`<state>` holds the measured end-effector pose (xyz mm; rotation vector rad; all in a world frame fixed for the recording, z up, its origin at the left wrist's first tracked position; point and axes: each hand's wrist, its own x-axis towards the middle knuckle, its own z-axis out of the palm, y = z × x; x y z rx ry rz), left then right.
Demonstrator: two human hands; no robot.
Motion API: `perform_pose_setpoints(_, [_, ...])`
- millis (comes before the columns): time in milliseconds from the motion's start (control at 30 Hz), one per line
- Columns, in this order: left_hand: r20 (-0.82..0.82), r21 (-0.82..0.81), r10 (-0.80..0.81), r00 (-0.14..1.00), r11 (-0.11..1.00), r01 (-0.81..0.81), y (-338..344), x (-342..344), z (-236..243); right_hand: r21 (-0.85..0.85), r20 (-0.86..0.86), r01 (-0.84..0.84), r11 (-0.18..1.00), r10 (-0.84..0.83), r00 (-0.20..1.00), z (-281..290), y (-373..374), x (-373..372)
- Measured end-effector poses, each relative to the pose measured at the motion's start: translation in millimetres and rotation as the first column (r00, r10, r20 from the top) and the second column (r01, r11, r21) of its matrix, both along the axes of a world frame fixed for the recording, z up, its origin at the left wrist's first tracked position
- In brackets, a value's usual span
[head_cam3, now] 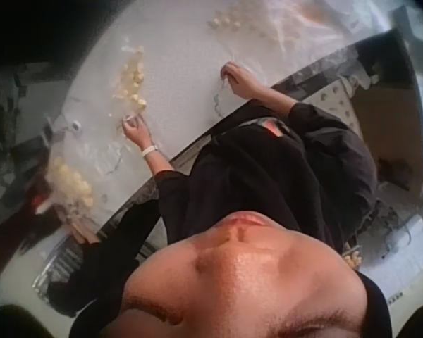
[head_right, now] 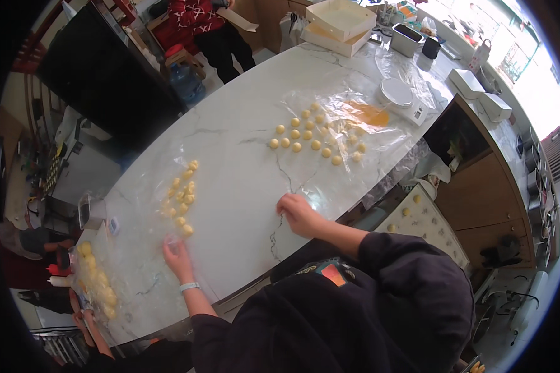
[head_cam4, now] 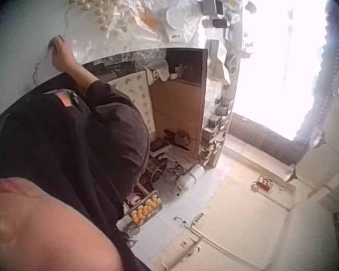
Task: The person shapes dough by hand into small spheres on a marble counter, then places each finished piece into a clear plastic bag.
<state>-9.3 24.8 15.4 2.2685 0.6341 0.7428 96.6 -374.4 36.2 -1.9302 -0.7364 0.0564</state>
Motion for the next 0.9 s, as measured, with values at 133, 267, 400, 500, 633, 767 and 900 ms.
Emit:
perform_pose_setpoints(133, [0.042, -0.029, -0.015, 0.999, 0.999, 0.016, -1, 1, -9, -0.028, 0.025, 0.226, 0.974, -0.225, 0.974, 4, 8, 25])
perform_pose_setpoints(267, [0.005, -0.014, -0.009, 1.000, 1.000, 0.010, -4, 1, -10, 0.001, 0.034, 0.096, 0.995, -0.096, 0.995, 4, 24, 19])
perform_pose_setpoints(400, [0.035, -0.048, -0.004, 0.999, 0.999, 0.006, 0, -2, -7, -0.063, 0.065, 0.059, 0.996, -0.054, 0.996, 5, -7, -4])
perform_pose_setpoints(500, [0.028, -0.021, -0.011, 1.000, 1.000, 0.011, -2, -1, -8, -0.101, 0.039, 0.184, 0.978, -0.181, 0.983, 3, -10, 17])
perform_pose_setpoints(633, [0.096, -0.059, -0.017, 0.995, 0.998, 0.022, 5, 0, -13, -0.051, 0.090, 0.179, 0.983, -0.174, 0.981, 8, 22, 25])
perform_pose_setpoints(767, [0.022, -0.014, 0.001, 1.000, 1.000, 0.000, -4, 2, -2, 0.011, -0.060, 0.158, 0.987, -0.157, 0.986, 2, -5, -11])
perform_pose_setpoints(900, [0.037, -0.072, -0.005, 0.999, 0.997, 0.008, 0, -2, -6, -0.034, 0.016, 0.354, 0.935, -0.353, 0.935, 8, -19, -5])
